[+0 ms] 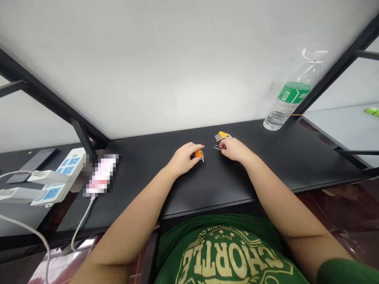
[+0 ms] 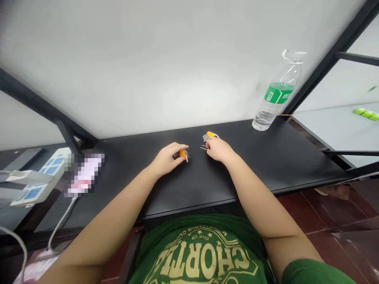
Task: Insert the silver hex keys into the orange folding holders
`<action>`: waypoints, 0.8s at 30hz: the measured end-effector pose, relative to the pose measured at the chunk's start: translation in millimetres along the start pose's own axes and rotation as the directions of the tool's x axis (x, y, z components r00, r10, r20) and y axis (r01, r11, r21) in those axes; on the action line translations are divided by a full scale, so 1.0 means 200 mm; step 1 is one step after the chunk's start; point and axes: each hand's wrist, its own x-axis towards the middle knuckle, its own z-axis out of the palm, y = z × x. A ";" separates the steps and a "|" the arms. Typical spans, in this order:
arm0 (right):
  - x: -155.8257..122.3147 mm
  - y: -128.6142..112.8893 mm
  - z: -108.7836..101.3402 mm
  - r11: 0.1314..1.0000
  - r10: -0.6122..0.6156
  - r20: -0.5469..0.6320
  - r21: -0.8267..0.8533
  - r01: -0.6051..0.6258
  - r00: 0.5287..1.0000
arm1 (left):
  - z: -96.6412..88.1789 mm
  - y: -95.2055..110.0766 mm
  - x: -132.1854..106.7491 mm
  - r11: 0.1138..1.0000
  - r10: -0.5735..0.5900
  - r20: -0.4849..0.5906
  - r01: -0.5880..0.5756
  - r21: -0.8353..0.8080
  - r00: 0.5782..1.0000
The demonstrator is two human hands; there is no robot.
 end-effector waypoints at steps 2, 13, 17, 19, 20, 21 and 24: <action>-0.02 -0.03 -0.01 0.999 0.036 0.037 -0.025 -0.035 0.999 | 0.00 0.00 0.00 1.000 0.001 -0.005 -0.001 0.000 1.000; -0.09 -0.23 -0.06 0.986 0.137 0.167 -0.114 -0.119 0.976 | -0.01 -0.01 0.01 0.988 -0.155 -0.052 0.154 -0.010 0.987; -0.10 -0.24 -0.05 0.987 0.112 0.170 -0.132 -0.090 0.979 | 0.01 -0.02 0.01 0.979 -0.201 -0.039 0.202 0.028 0.979; -0.10 -0.23 -0.03 0.992 0.062 0.144 -0.113 -0.046 0.988 | 0.01 -0.02 0.01 0.983 -0.173 -0.040 0.175 0.050 0.984; -0.10 -0.23 -0.02 0.996 0.016 0.113 -0.085 -0.007 0.994 | 0.01 -0.03 0.01 0.985 -0.161 -0.041 0.164 0.059 0.986; -0.10 -0.23 -0.01 0.998 -0.044 0.067 -0.046 0.048 0.997 | 0.01 -0.03 0.01 0.986 -0.152 -0.039 0.154 0.068 0.988; -0.09 -0.22 0.03 0.970 -0.223 -0.084 0.078 0.230 0.971 | 0.00 -0.02 0.01 0.985 -0.136 -0.025 0.138 0.103 0.990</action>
